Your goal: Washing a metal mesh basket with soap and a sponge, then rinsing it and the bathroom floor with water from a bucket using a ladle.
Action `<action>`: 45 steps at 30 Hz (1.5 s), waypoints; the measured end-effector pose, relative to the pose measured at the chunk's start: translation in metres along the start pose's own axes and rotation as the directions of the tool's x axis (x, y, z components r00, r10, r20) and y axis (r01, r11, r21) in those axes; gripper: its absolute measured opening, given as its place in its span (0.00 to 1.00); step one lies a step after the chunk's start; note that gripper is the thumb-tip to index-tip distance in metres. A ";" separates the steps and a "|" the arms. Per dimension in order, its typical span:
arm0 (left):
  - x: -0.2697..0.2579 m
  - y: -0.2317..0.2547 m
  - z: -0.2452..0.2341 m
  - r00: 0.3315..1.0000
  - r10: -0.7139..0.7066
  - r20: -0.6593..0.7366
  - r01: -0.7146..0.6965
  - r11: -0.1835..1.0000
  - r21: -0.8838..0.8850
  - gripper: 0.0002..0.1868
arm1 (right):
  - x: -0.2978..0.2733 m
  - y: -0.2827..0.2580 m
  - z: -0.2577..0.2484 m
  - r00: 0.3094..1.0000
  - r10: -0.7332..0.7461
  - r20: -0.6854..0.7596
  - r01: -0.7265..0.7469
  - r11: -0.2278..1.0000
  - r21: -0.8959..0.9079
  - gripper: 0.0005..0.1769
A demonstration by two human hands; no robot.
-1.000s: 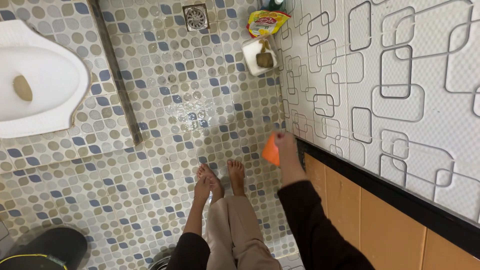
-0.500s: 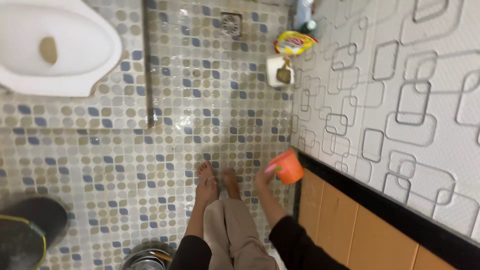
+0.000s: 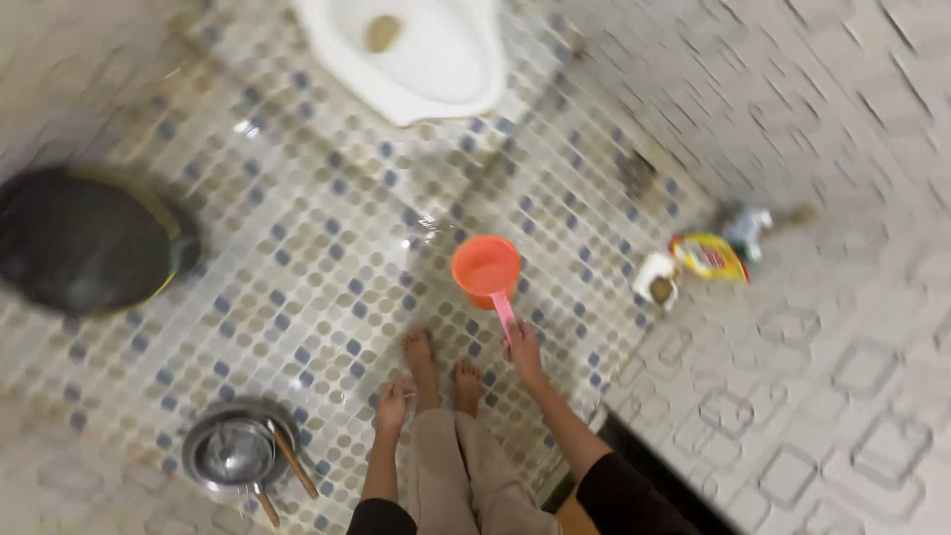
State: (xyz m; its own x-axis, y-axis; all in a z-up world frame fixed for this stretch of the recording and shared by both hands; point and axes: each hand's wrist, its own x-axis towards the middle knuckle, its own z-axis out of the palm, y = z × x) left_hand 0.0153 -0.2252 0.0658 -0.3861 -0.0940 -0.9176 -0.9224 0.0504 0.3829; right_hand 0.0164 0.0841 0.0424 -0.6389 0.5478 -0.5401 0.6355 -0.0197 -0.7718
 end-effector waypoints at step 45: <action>0.102 0.078 -0.114 0.924 -0.125 -0.360 -0.312 0.293 -0.904 0.20 | 0.087 -0.258 0.627 0.337 0.212 0.917 0.558 0.740 -0.376 0.21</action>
State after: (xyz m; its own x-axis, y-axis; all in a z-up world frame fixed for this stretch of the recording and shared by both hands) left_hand -0.0976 -0.3445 0.0145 -0.2451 -0.4514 -0.8580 -0.1589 -0.8543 0.4948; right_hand -0.4752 -0.3878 -0.0154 -0.4780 -0.5871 -0.6533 0.2771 0.6050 -0.7465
